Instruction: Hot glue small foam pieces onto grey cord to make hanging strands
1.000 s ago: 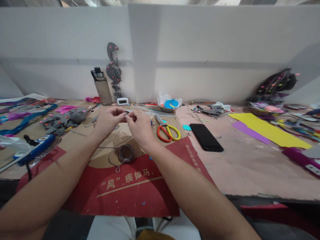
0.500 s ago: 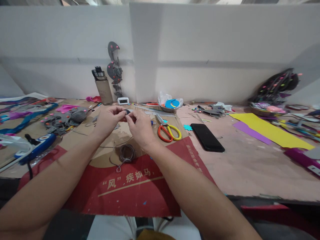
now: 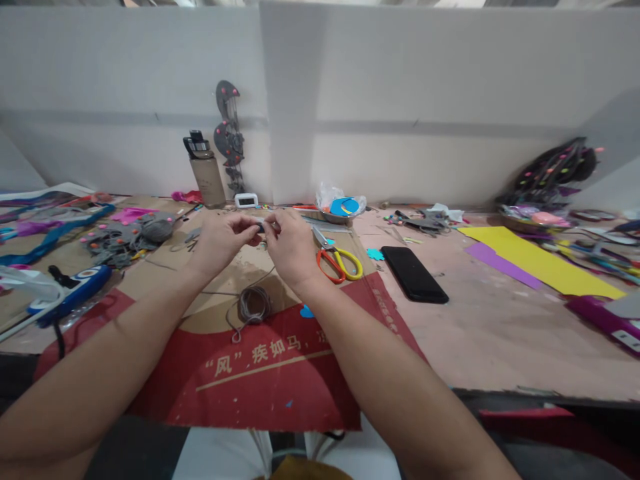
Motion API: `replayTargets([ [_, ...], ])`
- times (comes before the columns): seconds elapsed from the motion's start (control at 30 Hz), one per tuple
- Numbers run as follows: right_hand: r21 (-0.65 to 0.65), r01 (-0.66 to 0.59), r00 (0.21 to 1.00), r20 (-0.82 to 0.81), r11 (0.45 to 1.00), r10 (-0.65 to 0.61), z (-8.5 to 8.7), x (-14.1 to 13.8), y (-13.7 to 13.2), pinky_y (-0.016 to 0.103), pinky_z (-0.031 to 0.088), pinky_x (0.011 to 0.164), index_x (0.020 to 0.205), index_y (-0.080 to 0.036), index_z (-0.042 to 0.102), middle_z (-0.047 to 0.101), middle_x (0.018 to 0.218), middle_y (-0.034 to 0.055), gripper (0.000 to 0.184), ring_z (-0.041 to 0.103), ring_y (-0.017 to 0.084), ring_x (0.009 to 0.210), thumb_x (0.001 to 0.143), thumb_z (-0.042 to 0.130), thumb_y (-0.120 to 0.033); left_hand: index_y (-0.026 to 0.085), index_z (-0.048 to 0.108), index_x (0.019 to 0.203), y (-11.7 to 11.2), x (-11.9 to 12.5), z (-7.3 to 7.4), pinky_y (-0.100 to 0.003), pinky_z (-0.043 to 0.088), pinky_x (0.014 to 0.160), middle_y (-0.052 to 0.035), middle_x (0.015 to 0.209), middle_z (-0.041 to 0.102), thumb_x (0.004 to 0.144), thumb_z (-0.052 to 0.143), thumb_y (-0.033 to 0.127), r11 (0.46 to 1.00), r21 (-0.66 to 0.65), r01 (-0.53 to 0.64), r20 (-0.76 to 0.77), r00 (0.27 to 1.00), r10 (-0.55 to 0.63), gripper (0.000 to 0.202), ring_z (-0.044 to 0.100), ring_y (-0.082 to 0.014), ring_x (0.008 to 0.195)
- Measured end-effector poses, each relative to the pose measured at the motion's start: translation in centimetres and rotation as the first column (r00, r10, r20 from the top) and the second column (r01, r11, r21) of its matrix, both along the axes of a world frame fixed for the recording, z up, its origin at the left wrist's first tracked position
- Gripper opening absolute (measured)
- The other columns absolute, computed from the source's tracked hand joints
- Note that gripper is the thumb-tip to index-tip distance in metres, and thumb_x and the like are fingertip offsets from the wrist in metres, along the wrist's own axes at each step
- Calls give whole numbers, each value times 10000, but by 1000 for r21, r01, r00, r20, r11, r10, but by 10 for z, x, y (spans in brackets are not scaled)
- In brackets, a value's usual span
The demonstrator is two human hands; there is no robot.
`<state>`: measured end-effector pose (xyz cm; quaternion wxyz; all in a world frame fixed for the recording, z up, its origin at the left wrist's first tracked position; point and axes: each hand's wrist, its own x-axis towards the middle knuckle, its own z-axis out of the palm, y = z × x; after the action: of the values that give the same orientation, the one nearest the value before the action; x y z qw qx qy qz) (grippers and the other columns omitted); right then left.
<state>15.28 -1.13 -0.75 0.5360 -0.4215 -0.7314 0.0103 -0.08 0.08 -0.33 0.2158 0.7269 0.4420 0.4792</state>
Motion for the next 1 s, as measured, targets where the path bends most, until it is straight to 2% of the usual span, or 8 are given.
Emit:
replayTargets([
  [0.17, 34, -40, 999, 37, 999, 39, -2, -2, 0, 288, 398, 704, 776, -190, 603, 578, 792, 41, 102, 509, 158, 735, 846, 533, -208, 164, 702, 796, -2, 2, -1, -224, 465, 582, -22, 662, 677, 735, 563, 198, 993, 91, -73, -164, 983, 87, 156, 608, -117, 594],
  [0.27, 47, -74, 995, 66, 996, 70, -4, -3, 0, 282, 395, 703, 790, -186, 615, 576, 803, 44, 101, 520, 161, 762, 848, 535, -204, 159, 690, 743, -2, 2, -1, -223, 457, 559, -13, 613, 658, 710, 564, 186, 996, 61, -72, -162, 983, 81, 133, 592, -115, 566],
  [0.4, 37, -105, 993, 53, 994, 103, -7, -6, -1, 273, 388, 691, 775, -180, 614, 566, 786, 36, 98, 515, 153, 756, 839, 543, -203, 146, 648, 731, 2, 2, -2, -239, 500, 569, -13, 626, 648, 686, 609, 210, 993, -112, -28, 79, 996, 37, 87, 606, -119, 561],
  [0.5, -26, -105, 994, -45, 994, 104, -9, -9, -1, 266, 378, 657, 748, -171, 614, 563, 734, 20, 135, 500, 137, 697, 837, 549, -249, 141, 615, 720, 3, 1, 1, -265, 533, 601, -10, 641, 632, 671, 656, 231, 975, -217, 52, 316, 949, 19, 110, 611, -116, 562],
  [0.6, -160, -120, 981, -172, 980, 92, -10, -11, 0, 260, 363, 622, 718, -166, 619, 574, 683, 5, 162, 487, 122, 642, 818, 561, -279, 133, 598, 702, 2, 2, 4, -261, 538, 605, -6, 614, 612, 674, 673, 224, 958, -266, 109, 446, 895, 22, 122, 593, -98, 542],
  [0.8, -373, -191, 936, -348, 908, 54, -9, -11, 1, 246, 338, 549, 711, -164, 640, 550, 603, -17, 228, 438, 105, 559, 789, 562, -363, 134, 602, 711, 0, 5, 3, -198, 455, 471, -8, 613, 602, 670, 684, 210, 951, -280, 132, 508, 861, 30, 119, 584, -97, 534],
  [1.0, -414, -210, 914, -406, 886, 27, -8, -11, 1, 235, 330, 528, 648, -163, 606, 508, 565, -32, 250, 395, 91, 526, 760, 579, -384, 145, 608, 694, 0, 8, 2, -179, 379, 420, -3, 625, 587, 649, 686, 231, 955, -276, 108, 508, 860, 50, 125, 552, -86, 540],
])
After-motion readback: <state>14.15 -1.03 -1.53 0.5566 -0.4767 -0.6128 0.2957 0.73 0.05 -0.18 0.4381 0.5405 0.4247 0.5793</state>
